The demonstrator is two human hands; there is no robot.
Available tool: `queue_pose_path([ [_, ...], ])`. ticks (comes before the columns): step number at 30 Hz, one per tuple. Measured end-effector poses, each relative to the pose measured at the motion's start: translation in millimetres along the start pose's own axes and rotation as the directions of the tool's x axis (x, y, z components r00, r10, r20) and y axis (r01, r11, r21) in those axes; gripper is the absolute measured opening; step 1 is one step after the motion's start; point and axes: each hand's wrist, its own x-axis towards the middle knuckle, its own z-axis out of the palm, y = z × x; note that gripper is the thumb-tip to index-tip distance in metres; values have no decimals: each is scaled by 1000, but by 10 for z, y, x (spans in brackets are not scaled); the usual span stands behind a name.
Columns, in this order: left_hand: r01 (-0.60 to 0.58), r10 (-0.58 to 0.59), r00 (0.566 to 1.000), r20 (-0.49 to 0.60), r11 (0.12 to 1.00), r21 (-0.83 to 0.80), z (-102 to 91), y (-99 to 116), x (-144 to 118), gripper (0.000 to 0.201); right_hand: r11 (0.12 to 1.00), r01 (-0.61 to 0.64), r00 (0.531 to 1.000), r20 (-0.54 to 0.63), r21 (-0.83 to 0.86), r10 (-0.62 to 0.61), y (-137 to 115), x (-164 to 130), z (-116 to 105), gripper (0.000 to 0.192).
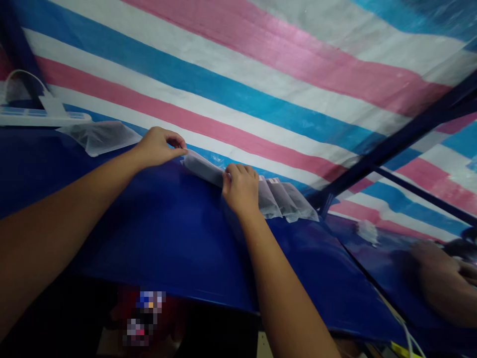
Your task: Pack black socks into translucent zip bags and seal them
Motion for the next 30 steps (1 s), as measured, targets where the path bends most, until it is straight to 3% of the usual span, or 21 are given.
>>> queue_pose_path([
  [6, 112, -114, 984, -138, 994, -17, -146, -231, 24, 15, 998, -31, 999, 20, 45, 30, 80, 2, -27, 12],
  [14, 158, -162, 973, -161, 987, -39, -153, -267, 7, 14, 990, -118, 992, 61, 76, 113, 110, 29, -43, 10],
  [18, 153, -152, 970, -191, 988, -14, -91, -312, 14, 13, 964, -179, 983, 65, 197, 170, 101, 18, -37, 8],
  [23, 102, -107, 987, -122, 994, -45, 51, -394, 8, 20, 898, -200, 980, 58, 392, 192, 69, -20, 80, 9],
  [27, 148, -147, 986, -79, 989, 18, 101, -410, -25, 13, 867, -184, 979, 4, 462, 206, -5, -26, 135, 12],
  [30, 213, -204, 973, -105, 974, 81, 93, -409, -45, 13, 856, -117, 982, -72, 504, 177, -138, -21, 98, 12],
])
